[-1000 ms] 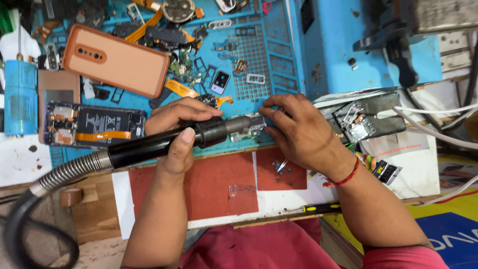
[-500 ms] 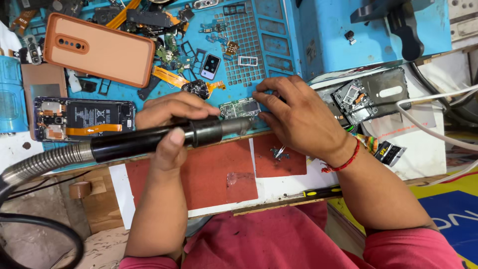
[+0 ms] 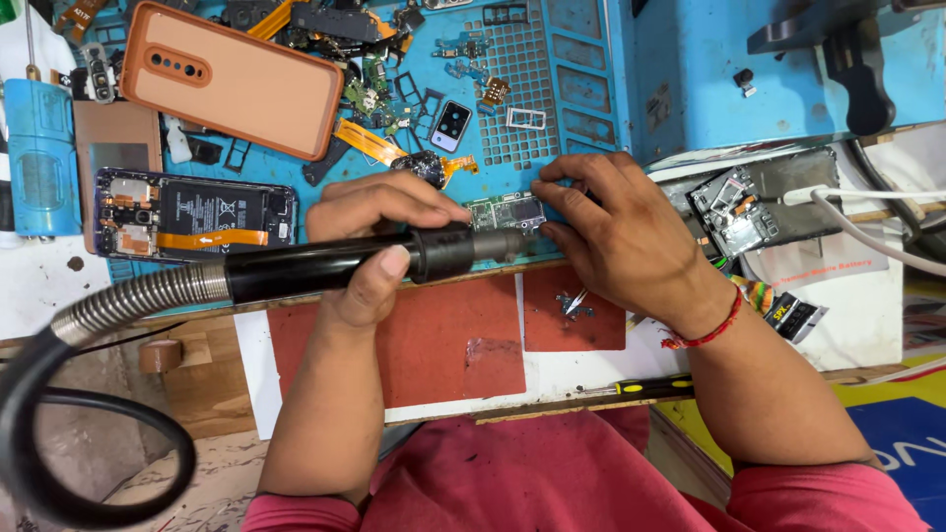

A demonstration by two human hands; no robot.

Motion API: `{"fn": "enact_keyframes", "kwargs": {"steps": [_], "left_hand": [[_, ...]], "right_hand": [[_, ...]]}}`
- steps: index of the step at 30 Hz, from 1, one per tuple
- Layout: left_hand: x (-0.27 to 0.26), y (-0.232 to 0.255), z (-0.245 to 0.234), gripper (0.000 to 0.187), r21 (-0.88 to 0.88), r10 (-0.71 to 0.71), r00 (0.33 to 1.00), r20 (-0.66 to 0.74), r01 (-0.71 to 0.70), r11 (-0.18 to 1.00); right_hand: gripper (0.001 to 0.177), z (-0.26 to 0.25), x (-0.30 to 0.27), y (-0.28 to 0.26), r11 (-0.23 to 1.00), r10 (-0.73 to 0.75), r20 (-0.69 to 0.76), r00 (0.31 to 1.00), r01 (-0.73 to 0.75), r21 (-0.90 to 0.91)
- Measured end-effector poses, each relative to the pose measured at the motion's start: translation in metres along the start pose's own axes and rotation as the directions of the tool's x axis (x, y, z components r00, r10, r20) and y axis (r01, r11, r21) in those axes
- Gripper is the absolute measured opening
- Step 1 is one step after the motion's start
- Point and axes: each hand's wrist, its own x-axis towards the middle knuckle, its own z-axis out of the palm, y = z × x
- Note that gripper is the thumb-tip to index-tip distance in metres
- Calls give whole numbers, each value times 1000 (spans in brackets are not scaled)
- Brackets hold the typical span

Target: The person heats a small electronic component on a circuit board using a hot air rework tool and positions it using tweezers.

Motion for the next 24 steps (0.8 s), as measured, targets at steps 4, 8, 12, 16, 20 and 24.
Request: {"fn": "enact_keyframes", "kwargs": {"steps": [4,8,12,16,20,24], "left_hand": [[1,-1,3,52,96,11,995,-103,-1,995],[1,2,1,53,7,-5,1000,-3,5,1000],[1,1,1,51,63,-5,997,-75,10,998],[0,1,2,53,-71,-11,1000,0,11,997],[0,-2,2,50,69,6,998,-61,-2,998],[0,-2,2,50,12,12,1000,-4,-12,1000]], "right_hand": [[39,-1,1,0,1000,-5,0,1000,5,-18],[40,0,0,1,1000,-4,-6,1000,4,-10],[40,0,0,1,1000,-7,-3,1000,7,-5],[42,1,0,1,1000,-5,-2,1000,5,0],[40,1,1,1,1000,-12,-7,1000,12,-5],[40,0,0,1,1000,-9,-12,1000,9,-9]]}}
